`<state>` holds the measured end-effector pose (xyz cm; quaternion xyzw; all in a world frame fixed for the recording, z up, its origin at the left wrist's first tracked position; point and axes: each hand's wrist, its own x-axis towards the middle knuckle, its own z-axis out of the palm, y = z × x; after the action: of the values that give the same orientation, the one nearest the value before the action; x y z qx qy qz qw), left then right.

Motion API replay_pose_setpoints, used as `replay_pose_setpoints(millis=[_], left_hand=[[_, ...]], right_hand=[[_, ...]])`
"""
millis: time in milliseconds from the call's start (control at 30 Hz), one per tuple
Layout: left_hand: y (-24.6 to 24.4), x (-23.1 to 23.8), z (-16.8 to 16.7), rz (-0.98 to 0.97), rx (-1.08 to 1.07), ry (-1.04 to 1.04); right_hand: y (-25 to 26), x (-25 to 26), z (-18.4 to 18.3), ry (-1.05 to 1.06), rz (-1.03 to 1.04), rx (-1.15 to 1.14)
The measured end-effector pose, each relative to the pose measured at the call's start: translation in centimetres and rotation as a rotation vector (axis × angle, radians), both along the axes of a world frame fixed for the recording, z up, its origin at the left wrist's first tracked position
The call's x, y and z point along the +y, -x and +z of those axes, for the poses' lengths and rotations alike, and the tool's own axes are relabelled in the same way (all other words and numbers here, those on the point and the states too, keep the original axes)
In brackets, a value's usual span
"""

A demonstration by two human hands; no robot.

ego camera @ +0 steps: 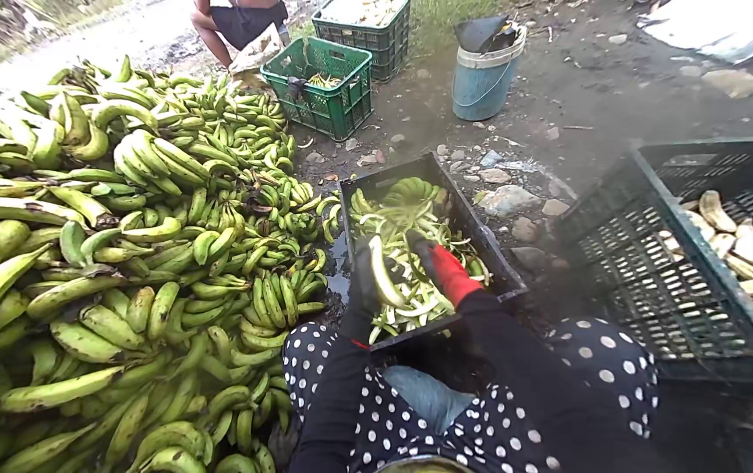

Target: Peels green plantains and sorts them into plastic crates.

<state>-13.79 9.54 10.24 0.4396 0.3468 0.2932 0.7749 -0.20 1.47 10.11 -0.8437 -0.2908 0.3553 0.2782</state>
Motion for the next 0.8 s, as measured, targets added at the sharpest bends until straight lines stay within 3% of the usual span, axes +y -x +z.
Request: replay_pose_setpoints(millis=[100, 200, 367, 500, 633, 800], left_hand=[[1.0, 2.1, -0.3, -0.042, -0.162, 0.106], [2.0, 3.6, -0.8, -0.061, -0.233, 0.076], [2.3, 3.3, -1.0, -0.046, -0.09, -0.114], [1.8, 1.9, -1.7, -0.102, -0.021, -0.314], [0.9, 0.0, -2.1, -0.02, 0.071, -0.383], [2.4, 0.2, -2.0, 0.207, 0.076, -0.255]], right_hand=[[-1.2, -0.9, -0.6, -0.118, 0.002, -0.096], [-1.0, -3.5, -0.5, -0.199, 0.192, -0.205], [0.7, -6.6, -0.2, -0.236, 0.406, -0.302], [1.3, -4.6, -0.3, -0.114, 0.294, -0.163], [-0.2, -1.8, -1.4, -0.029, 0.065, -0.041], [-3.9, -4.8, -1.4, 0.03, -0.037, -0.003]])
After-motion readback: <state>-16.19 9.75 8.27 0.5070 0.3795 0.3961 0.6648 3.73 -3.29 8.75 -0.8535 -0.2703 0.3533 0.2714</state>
